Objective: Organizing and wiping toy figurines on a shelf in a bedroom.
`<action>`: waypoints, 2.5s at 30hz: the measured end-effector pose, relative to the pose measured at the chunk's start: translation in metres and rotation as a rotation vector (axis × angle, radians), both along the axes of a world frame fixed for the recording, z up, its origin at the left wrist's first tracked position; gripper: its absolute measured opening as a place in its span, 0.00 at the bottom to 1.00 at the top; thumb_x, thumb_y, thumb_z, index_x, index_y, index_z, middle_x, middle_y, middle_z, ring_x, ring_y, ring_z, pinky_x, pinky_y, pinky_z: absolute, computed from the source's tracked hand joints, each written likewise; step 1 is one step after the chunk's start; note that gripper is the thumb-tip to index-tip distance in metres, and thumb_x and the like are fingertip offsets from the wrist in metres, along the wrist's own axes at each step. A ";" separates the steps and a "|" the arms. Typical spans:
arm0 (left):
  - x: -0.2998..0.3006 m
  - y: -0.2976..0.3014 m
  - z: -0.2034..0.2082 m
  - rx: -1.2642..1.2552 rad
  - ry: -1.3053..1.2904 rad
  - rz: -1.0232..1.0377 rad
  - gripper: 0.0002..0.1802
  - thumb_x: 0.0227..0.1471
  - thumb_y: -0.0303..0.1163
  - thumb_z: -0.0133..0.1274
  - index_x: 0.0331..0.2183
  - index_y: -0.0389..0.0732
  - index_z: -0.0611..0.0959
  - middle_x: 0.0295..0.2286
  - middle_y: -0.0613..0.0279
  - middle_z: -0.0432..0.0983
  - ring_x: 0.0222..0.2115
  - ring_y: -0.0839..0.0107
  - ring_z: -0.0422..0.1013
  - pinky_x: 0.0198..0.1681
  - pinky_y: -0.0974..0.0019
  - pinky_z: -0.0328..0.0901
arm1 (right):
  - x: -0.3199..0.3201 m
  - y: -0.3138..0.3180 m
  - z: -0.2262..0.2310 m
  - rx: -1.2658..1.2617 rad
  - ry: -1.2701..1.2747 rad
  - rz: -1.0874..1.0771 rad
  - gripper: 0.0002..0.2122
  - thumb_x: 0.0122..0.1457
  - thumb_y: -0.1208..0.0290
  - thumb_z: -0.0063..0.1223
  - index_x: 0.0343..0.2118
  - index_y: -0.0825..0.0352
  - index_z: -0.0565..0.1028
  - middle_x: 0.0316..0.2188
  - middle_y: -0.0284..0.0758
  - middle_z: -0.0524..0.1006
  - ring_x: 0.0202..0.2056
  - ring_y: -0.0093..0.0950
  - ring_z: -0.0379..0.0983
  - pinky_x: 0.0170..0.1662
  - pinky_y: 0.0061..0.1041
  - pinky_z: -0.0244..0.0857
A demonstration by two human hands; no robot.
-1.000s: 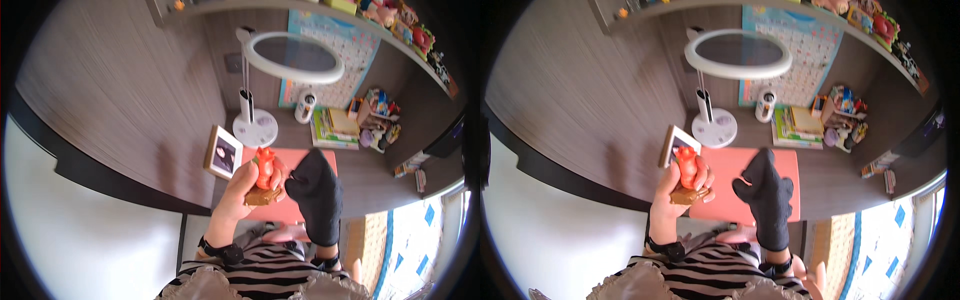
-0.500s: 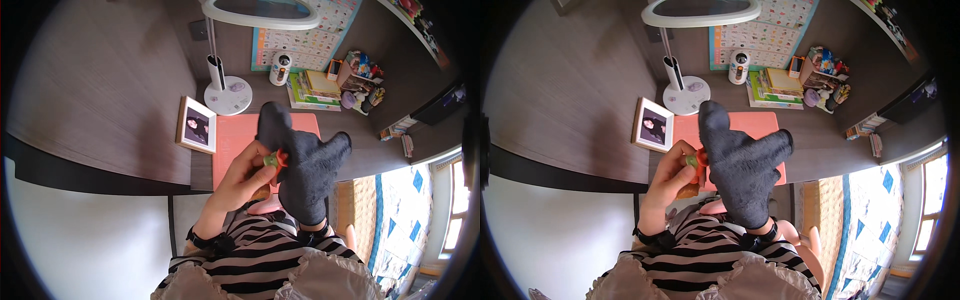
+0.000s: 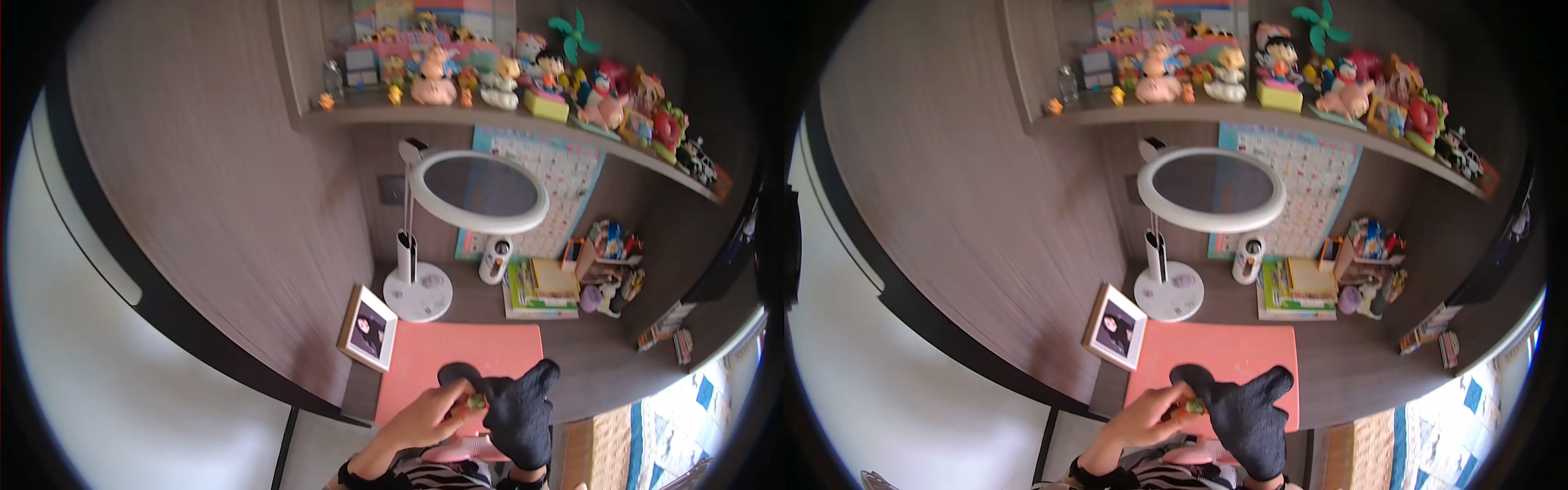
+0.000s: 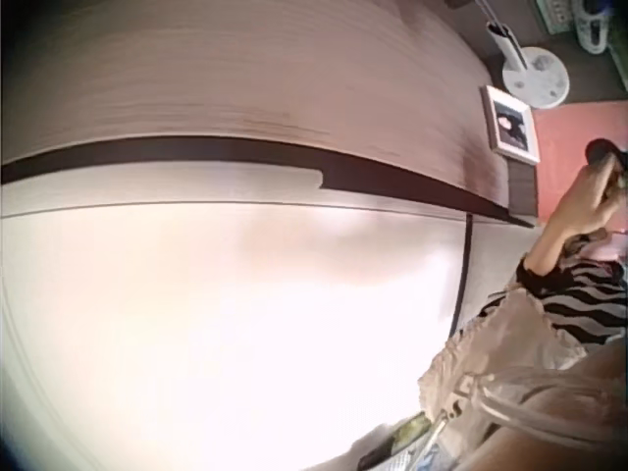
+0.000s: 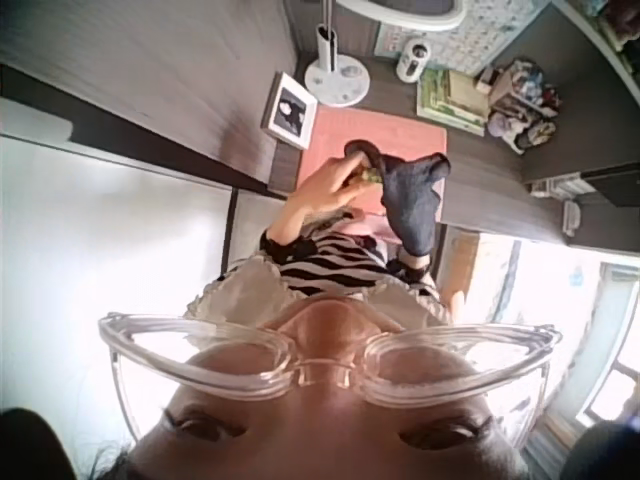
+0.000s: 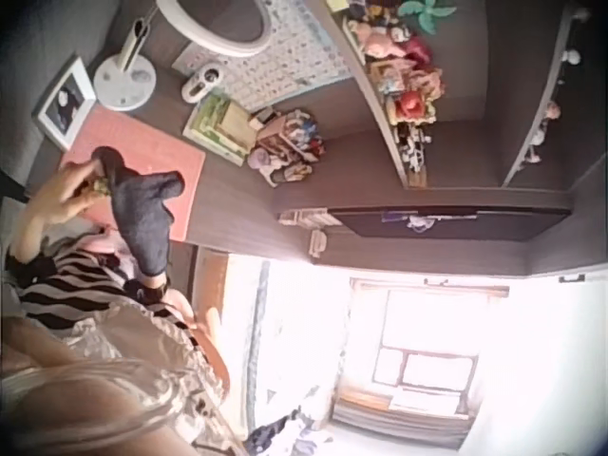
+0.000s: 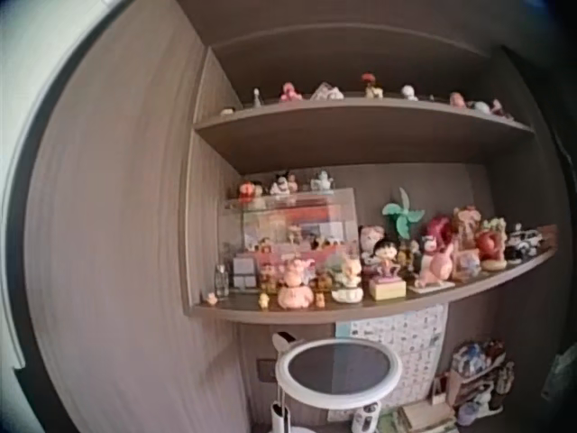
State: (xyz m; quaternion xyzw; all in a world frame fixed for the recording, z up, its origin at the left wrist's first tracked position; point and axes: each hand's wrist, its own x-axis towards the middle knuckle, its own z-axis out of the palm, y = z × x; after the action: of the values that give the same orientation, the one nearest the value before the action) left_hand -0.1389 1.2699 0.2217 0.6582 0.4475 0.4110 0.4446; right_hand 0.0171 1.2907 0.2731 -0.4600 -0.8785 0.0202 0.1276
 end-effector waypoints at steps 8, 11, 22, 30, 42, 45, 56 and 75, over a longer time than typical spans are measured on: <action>0.000 0.011 -0.033 -0.377 -0.383 -0.250 0.16 0.56 0.41 0.37 0.33 0.37 0.71 0.18 0.69 0.65 0.18 0.81 0.61 0.20 0.76 0.57 | 0.006 -0.001 -0.003 -0.141 -0.005 0.075 0.18 0.35 0.81 0.45 0.34 0.58 0.69 0.25 0.34 0.71 0.33 0.39 0.61 0.28 0.37 0.58; 0.007 0.017 -0.049 -0.426 -0.524 -0.141 0.19 0.57 0.44 0.35 0.34 0.39 0.73 0.19 0.70 0.63 0.17 0.84 0.60 0.16 0.80 0.55 | 0.008 -0.005 -0.013 -0.044 0.055 0.088 0.19 0.35 0.83 0.45 0.35 0.58 0.69 0.25 0.34 0.71 0.34 0.39 0.62 0.27 0.36 0.59; 0.008 0.014 -0.026 -0.071 0.148 0.022 0.16 0.52 0.41 0.45 0.35 0.38 0.73 0.21 0.61 0.68 0.22 0.72 0.65 0.24 0.68 0.60 | 0.029 -0.008 -0.047 -0.227 0.642 0.234 0.27 0.26 0.85 0.49 0.39 0.67 0.65 0.26 0.32 0.71 0.29 0.25 0.69 0.29 0.21 0.60; 0.007 0.020 -0.030 -0.056 0.253 -0.058 0.17 0.52 0.44 0.43 0.35 0.40 0.73 0.22 0.60 0.68 0.22 0.71 0.65 0.25 0.70 0.60 | 0.028 0.005 -0.050 -0.515 0.661 0.343 0.32 0.29 0.83 0.51 0.45 0.69 0.60 0.28 0.36 0.73 0.29 0.29 0.72 0.28 0.21 0.61; 0.015 0.027 -0.065 -0.823 -0.585 -0.368 0.22 0.55 0.49 0.36 0.32 0.38 0.72 0.19 0.71 0.61 0.17 0.82 0.58 0.21 0.79 0.57 | 0.018 0.007 -0.008 -0.268 0.219 0.084 0.24 0.32 0.85 0.50 0.38 0.59 0.70 0.26 0.36 0.72 0.31 0.31 0.67 0.28 0.27 0.62; 0.016 0.025 -0.059 -0.863 -0.620 -0.407 0.22 0.54 0.49 0.37 0.32 0.38 0.72 0.18 0.70 0.61 0.17 0.81 0.59 0.20 0.79 0.58 | 0.022 0.011 -0.014 -0.292 0.267 0.081 0.23 0.33 0.84 0.50 0.38 0.59 0.70 0.27 0.36 0.72 0.31 0.32 0.67 0.28 0.28 0.62; 0.019 0.021 -0.042 -0.163 0.362 -0.128 0.17 0.53 0.44 0.42 0.37 0.41 0.72 0.25 0.54 0.74 0.24 0.59 0.71 0.26 0.63 0.62 | 0.033 0.014 -0.059 -0.331 0.441 0.179 0.21 0.36 0.83 0.50 0.38 0.61 0.70 0.30 0.38 0.72 0.32 0.34 0.69 0.30 0.30 0.63; 0.016 0.025 -0.074 -0.805 -0.492 -0.347 0.26 0.55 0.51 0.33 0.30 0.36 0.72 0.16 0.70 0.62 0.16 0.81 0.58 0.21 0.78 0.55 | 0.064 0.005 -0.109 -0.255 0.349 0.001 0.17 0.40 0.78 0.53 0.38 0.61 0.71 0.32 0.40 0.72 0.34 0.37 0.69 0.33 0.32 0.64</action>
State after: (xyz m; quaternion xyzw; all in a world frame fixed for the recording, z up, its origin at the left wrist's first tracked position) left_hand -0.1234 1.2952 0.1479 0.3828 0.3364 0.2689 0.8173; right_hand 0.0811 1.2959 0.1644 -0.4613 -0.8337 0.2105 0.2186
